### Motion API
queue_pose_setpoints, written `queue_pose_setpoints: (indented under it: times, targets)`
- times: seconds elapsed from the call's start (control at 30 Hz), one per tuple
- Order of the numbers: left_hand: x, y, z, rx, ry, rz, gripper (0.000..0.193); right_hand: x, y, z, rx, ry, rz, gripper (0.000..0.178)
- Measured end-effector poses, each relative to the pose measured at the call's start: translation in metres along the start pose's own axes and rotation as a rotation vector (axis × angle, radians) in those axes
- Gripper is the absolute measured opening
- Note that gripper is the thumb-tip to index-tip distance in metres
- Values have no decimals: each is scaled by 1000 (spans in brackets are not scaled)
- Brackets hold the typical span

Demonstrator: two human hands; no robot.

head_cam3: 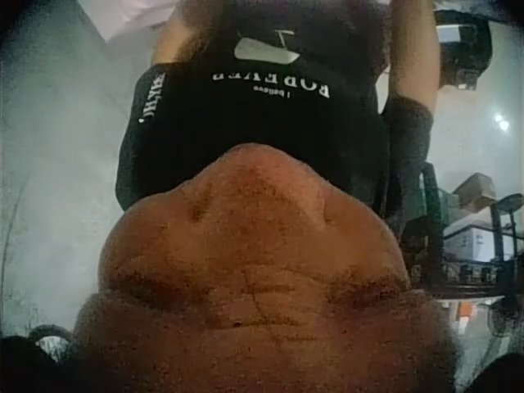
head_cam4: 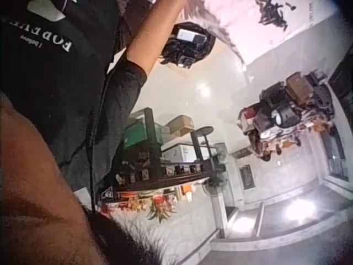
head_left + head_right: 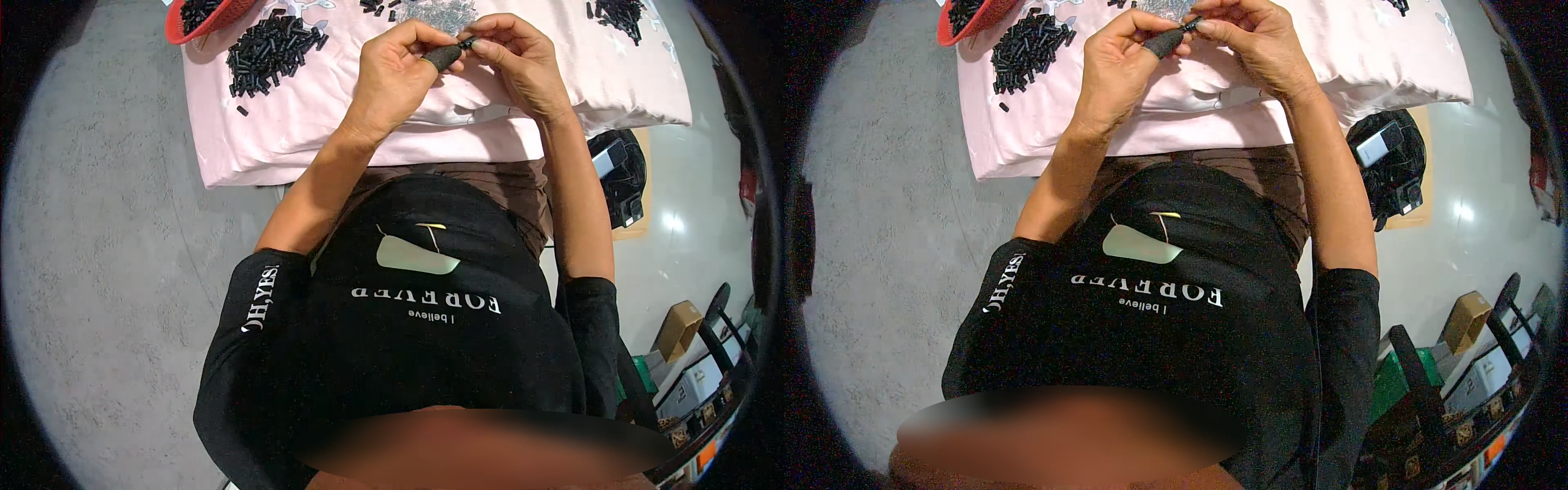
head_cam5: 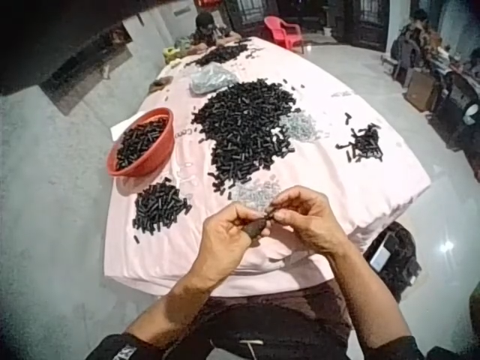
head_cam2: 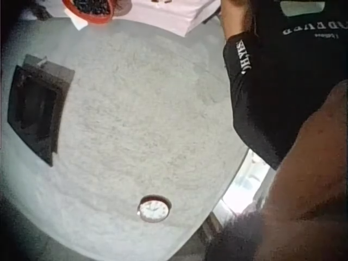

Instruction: Assembling small black plastic components by manually attaching small clear parts to them on a workbench.

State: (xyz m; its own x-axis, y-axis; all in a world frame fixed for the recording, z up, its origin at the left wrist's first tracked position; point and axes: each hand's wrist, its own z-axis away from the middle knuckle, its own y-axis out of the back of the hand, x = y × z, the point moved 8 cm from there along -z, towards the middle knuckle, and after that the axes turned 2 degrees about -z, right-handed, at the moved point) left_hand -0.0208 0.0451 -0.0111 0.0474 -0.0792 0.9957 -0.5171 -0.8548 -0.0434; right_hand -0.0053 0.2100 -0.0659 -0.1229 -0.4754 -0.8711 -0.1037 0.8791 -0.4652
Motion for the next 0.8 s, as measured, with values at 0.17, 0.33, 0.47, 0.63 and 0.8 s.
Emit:
queue_pose_setpoints:
  times: [0.17, 0.33, 0.47, 0.63, 0.8]
  targets:
    - [1, 2, -1, 5, -28, -12, 13, 2, 2, 0, -14, 20, 15, 23]
    - [0, 3, -2, 5, -47, -14, 13, 7, 4, 0, -4, -40, 50, 24]
    - [2, 2, -2, 17, -53, -19, 14, 7, 2, 0, -27, -74, 39, 24]
    - [8, -1, 1, 24, -107, -77, 14, 5, 1, 2, -9, -69, 71, 22]
    - [15, -5, 4, 82, -219, -146, 14, 5, 0, 2, -6, -60, 68, 21]
